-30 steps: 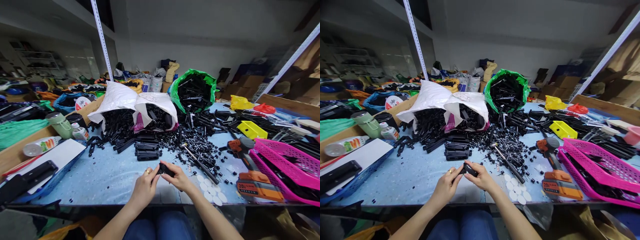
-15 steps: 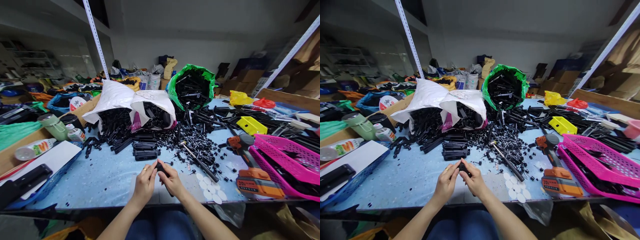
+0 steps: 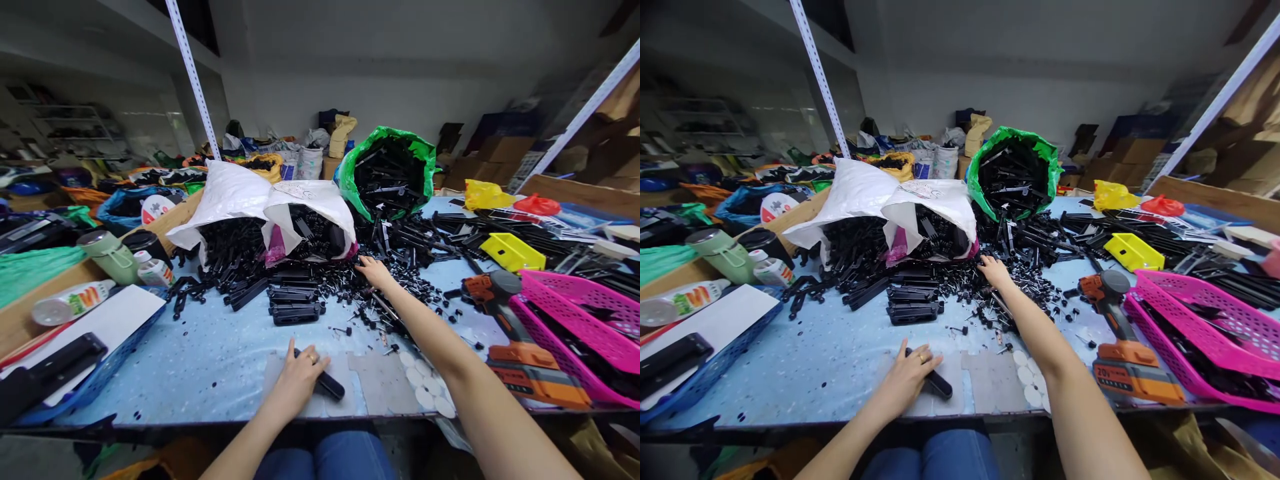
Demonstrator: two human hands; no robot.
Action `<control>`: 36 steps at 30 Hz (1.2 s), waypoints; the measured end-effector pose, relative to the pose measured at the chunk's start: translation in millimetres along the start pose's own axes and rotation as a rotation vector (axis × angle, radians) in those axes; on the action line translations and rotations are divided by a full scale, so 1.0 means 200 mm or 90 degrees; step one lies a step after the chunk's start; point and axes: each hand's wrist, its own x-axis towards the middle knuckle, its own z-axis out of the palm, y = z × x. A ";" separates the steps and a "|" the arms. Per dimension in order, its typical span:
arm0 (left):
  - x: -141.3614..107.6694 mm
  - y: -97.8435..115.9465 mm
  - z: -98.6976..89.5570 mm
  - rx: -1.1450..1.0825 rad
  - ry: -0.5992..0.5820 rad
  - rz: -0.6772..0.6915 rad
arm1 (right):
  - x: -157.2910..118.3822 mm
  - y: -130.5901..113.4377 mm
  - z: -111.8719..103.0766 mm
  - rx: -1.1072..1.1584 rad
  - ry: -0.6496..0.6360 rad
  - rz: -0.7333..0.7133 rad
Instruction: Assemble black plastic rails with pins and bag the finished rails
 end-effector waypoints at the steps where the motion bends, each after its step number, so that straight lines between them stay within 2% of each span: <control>1: 0.01 -0.01 -0.01 0.010 -0.020 0.011 | 0.01 0.04 0.00 -0.009 -0.006 -0.022; 3: 0.02 -0.02 -0.03 0.029 -0.025 -0.021 | -0.01 0.05 -0.02 -0.024 -0.006 -0.058; 5: 0.01 -0.04 -0.04 0.038 -0.020 -0.086 | -0.10 0.00 -0.04 -0.039 0.011 -0.089; 8: -0.03 -0.06 -0.03 0.011 -0.023 -0.140 | -0.35 -0.15 -0.07 -0.024 0.010 -0.221; 11: -0.03 -0.05 -0.04 -0.064 -0.024 -0.091 | -0.65 -0.33 -0.06 0.038 -0.095 -0.378; 13: 0.00 -0.03 -0.05 -0.102 -0.039 -0.065 | -0.81 -0.42 -0.02 0.054 -0.156 -0.370; 15: 0.03 -0.01 -0.05 -0.118 -0.059 -0.058 | -0.89 -0.47 0.02 0.065 -0.178 -0.319; 19: 0.06 0.03 -0.06 -0.113 -0.069 -0.039 | -0.92 -0.52 0.03 0.084 -0.175 -0.253; 29: 0.01 -0.01 -0.04 -0.135 0.013 0.033 | -0.93 -0.65 -0.13 0.016 -0.114 -0.176; 33: 0.00 -0.01 -0.02 -0.130 0.023 0.035 | -0.92 -0.64 -0.15 0.025 -0.129 -0.183; 36: 0.03 0.01 -0.02 -0.120 -0.028 0.032 | -0.90 -0.57 -0.11 0.061 -0.169 -0.188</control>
